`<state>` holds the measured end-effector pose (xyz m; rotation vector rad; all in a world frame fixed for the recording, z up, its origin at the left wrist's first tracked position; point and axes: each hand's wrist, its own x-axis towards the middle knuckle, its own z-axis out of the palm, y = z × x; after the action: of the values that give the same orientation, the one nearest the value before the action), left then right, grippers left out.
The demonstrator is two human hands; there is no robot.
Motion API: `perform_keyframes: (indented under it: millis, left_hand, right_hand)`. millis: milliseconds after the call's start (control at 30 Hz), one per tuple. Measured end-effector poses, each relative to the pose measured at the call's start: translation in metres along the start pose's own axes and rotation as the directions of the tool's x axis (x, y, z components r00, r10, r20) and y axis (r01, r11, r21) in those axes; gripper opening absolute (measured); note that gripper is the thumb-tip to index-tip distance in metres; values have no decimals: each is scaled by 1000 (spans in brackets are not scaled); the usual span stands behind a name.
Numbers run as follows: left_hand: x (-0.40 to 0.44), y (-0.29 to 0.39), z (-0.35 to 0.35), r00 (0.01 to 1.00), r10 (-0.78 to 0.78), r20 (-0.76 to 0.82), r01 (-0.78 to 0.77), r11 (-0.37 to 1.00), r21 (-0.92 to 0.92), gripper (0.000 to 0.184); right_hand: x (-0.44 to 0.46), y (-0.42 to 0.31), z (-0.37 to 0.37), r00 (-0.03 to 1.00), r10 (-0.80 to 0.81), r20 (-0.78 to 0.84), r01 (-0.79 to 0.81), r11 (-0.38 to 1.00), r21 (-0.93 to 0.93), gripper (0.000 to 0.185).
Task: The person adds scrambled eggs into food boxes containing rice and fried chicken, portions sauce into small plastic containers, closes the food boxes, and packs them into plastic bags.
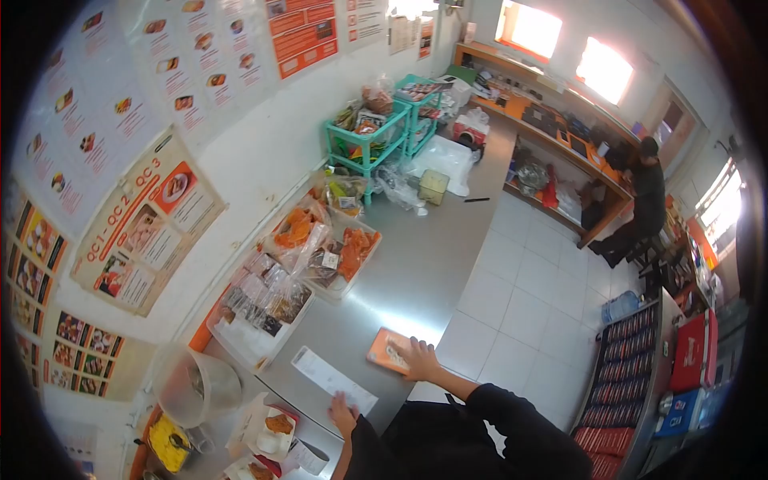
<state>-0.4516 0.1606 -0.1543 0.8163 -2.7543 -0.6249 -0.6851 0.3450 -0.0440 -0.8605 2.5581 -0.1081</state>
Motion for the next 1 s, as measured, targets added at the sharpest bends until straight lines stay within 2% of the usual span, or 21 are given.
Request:
perform_keyframes:
  millis: [33,100,133,233,267,367,467,533,567,667,700,733,767,800,833,867,900,967,1000]
  left_hand:
    - [-4,11,0,995,90,47,-92,995,25,59]
    - [9,42,-10,968,222,119,-217,975,-52,64]
    - [17,62,-16,946,288,150,-276,957,-94,66]
    - [33,100,12,931,292,219,-254,949,-186,61]
    - [36,102,33,939,295,179,-269,951,-155,63]
    - [43,127,51,946,265,190,-259,964,-56,65]
    - [43,157,42,955,220,197,-205,974,-92,67]
    - [32,151,62,968,202,146,-189,977,-97,68]
    - [34,158,73,973,196,123,-184,977,-105,68]
    - [45,236,63,972,167,165,-137,974,-179,73]
    - [49,272,62,963,183,200,-165,981,-99,74]
    - [54,315,63,953,197,231,-197,980,-24,75]
    - [62,352,71,943,208,261,-230,972,56,77]
    - [70,382,87,938,209,278,-232,971,51,77]
    - [76,407,102,933,198,301,-223,974,49,77]
    - [81,429,115,928,183,325,-211,976,53,77]
    - [88,457,128,889,249,385,-235,968,-85,74]
    - [111,510,153,791,397,465,-247,903,-351,68]
    - [118,515,203,705,537,463,-322,824,-465,60]
  right_hand:
    - [6,-5,-9,998,65,-11,-65,996,66,118]
    - [26,-18,-27,981,196,-16,-189,962,196,118]
    - [32,-24,-27,980,194,-53,-179,962,207,117]
    - [64,-49,-38,960,218,-176,-170,953,252,113]
    - [67,-57,-45,962,223,-157,-179,951,251,114]
    - [97,-53,5,910,167,-379,-64,960,271,107]
    - [123,-25,44,917,73,-392,27,969,244,96]
    - [118,12,18,973,126,-192,6,823,568,86]
    - [115,36,4,988,124,-96,-21,710,704,82]
    - [127,172,32,942,-47,-333,303,546,781,72]
    - [118,222,36,959,58,-277,188,600,777,66]
    - [137,287,73,922,92,-376,222,671,708,57]
    - [112,336,72,921,312,-233,142,287,947,45]
    - [90,397,64,929,369,27,-106,195,975,38]
    - [101,484,141,922,328,-206,25,480,877,39]
    - [67,530,142,856,497,-140,-135,477,868,39]
    - [35,582,131,752,652,-91,-287,449,846,39]
    - [-25,665,134,525,851,15,-180,94,979,35]
    - [-54,695,127,400,888,228,-17,-241,970,34]
